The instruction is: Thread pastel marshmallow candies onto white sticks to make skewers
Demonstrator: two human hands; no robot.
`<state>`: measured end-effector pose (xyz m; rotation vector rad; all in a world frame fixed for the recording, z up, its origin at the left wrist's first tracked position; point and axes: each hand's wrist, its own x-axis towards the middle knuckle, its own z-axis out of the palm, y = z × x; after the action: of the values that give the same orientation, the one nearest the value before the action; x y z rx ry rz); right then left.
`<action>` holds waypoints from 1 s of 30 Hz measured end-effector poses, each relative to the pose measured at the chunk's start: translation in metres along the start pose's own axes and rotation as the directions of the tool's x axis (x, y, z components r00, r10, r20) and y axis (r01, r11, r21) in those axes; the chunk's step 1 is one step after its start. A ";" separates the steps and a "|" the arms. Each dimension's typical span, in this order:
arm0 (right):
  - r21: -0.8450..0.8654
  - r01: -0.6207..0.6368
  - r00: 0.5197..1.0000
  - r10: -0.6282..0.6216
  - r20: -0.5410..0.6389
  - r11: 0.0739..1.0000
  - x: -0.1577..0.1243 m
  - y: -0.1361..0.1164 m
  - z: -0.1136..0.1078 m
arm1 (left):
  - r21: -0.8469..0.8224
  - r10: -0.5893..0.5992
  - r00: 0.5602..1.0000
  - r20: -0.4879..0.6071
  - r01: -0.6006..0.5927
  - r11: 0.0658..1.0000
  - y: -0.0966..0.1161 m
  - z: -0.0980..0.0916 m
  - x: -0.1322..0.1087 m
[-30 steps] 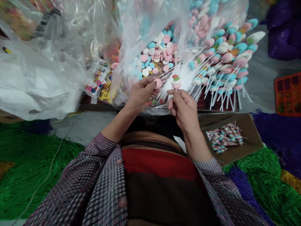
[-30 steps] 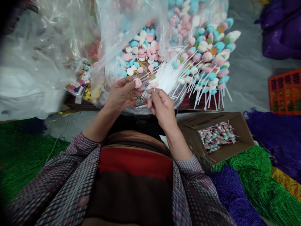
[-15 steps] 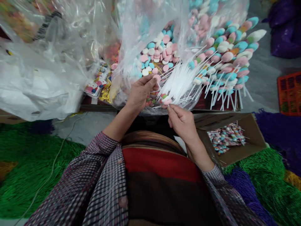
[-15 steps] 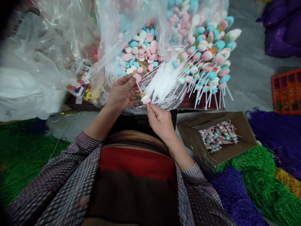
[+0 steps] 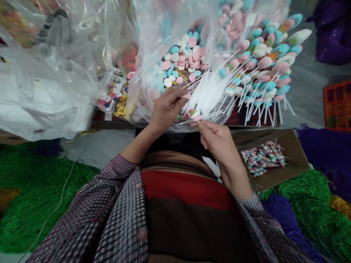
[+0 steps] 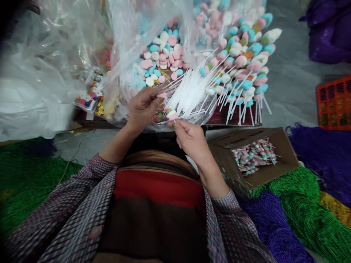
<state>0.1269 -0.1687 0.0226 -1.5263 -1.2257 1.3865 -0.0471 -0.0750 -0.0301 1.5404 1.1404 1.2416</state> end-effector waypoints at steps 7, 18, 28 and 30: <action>-0.036 0.094 0.992 -0.097 -0.081 0.995 0.000 -0.003 0.015 | -0.326 -0.225 0.973 -0.050 0.197 0.924 -0.010 0.027 -0.011; 0.148 0.032 0.990 -0.011 -0.142 0.989 0.024 0.021 0.005 | -0.231 -0.033 0.987 0.159 0.070 0.970 0.011 0.019 -0.014; 0.306 0.073 0.984 -0.017 -0.179 0.949 0.025 0.018 0.007 | 0.594 0.073 0.981 0.178 -0.166 0.787 -0.040 -0.049 0.069; 0.294 0.076 0.985 -0.025 -0.173 0.953 0.024 0.019 0.009 | 0.704 0.030 0.963 0.268 -0.217 0.676 -0.037 -0.049 0.068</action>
<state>0.1211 -0.1518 -0.0041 -1.3577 -0.8988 1.3140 -0.0944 0.0033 -0.0415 2.3249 1.4836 0.6432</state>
